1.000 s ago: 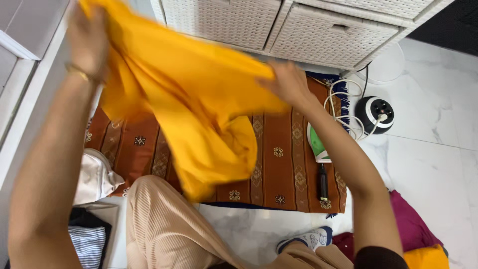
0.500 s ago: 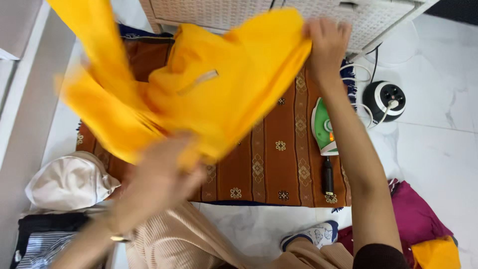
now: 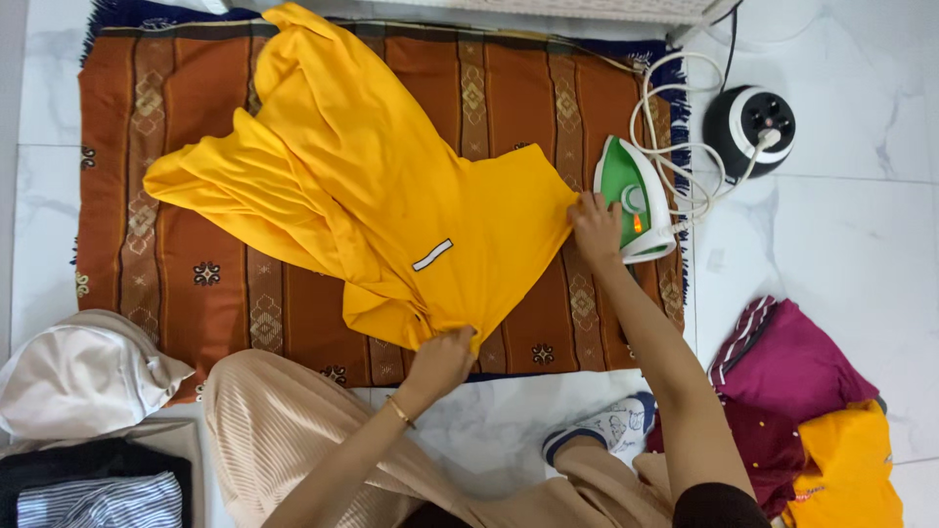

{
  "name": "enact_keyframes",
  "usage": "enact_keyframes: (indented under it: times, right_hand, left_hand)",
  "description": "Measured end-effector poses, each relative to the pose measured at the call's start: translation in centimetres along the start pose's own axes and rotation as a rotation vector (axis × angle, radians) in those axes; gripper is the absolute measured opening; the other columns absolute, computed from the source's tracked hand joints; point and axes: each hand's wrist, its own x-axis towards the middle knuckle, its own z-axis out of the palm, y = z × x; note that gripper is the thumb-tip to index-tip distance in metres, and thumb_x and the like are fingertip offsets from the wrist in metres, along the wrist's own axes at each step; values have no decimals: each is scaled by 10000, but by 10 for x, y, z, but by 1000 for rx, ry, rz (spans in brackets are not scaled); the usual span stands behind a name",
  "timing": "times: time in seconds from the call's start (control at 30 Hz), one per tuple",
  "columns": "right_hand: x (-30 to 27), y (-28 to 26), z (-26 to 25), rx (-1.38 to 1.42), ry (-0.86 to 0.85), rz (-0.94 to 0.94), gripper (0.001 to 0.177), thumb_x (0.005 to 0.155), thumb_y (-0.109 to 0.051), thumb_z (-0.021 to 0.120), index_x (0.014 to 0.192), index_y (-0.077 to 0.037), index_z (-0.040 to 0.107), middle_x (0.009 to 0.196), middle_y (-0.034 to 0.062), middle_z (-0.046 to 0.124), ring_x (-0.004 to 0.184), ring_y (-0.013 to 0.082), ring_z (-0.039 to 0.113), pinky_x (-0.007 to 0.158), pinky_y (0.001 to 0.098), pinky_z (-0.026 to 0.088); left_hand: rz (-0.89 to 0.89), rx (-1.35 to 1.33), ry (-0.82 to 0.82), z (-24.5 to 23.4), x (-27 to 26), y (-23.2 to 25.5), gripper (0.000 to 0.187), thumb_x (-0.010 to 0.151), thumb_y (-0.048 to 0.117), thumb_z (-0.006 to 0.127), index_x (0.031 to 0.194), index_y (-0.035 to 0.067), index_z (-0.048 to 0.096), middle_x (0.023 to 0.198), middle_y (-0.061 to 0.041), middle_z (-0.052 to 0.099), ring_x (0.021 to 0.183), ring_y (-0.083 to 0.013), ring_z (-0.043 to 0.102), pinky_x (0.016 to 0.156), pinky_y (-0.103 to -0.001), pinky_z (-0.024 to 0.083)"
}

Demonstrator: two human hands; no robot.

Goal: The person irons a yellow t-shirt on a patterned mat on the floor. They use a green and white steam iron to smooth the fabric, repeatedly adjusting the shirt's position and folding it after ironing.

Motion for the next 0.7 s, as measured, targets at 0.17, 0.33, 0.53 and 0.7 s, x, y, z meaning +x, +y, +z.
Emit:
enact_keyframes:
  times: [0.17, 0.33, 0.53, 0.7]
  right_hand:
    - [-4, -18, -32, -202, -214, 134, 111, 902, -162, 759, 973, -163, 844, 1359, 70, 645, 1300, 266, 568, 1037, 513, 435]
    - [-14, -55, -58, -149, -27, 172, 312, 936, -132, 710, 1239, -97, 780, 1458, 137, 616, 1352, 311, 570, 1136, 523, 433]
    - [-14, -61, -55, 394, -287, 485, 478, 1016, 38, 569, 1492, 30, 524, 1524, 231, 555, 1122, 483, 719, 868, 572, 619]
    - [-12, -31, -33, 442, -326, 470, 455, 1025, 42, 576, 1474, -14, 528, 1456, 265, 596, 1084, 515, 733, 914, 605, 605]
  left_hand:
    - [79, 87, -31, -19, -15, 2, 305, 838, 171, 719, 1077, -7, 653, 857, -220, 754, 811, -400, 774, 687, -526, 623]
    - [-56, 213, -198, -15, 14, 14, 311, 1056, 342, 701, 968, 47, 744, 959, -173, 761, 993, -368, 758, 877, -508, 609]
    - [166, 212, 196, 7, 97, 35, 306, 903, 138, 743, 1184, 28, 689, 1177, -143, 695, 1171, -330, 666, 986, -466, 556]
    - [87, 169, 88, 42, 108, 35, 514, 854, 88, 774, 1335, 18, 605, 1262, -158, 618, 1219, -349, 626, 1013, -480, 533]
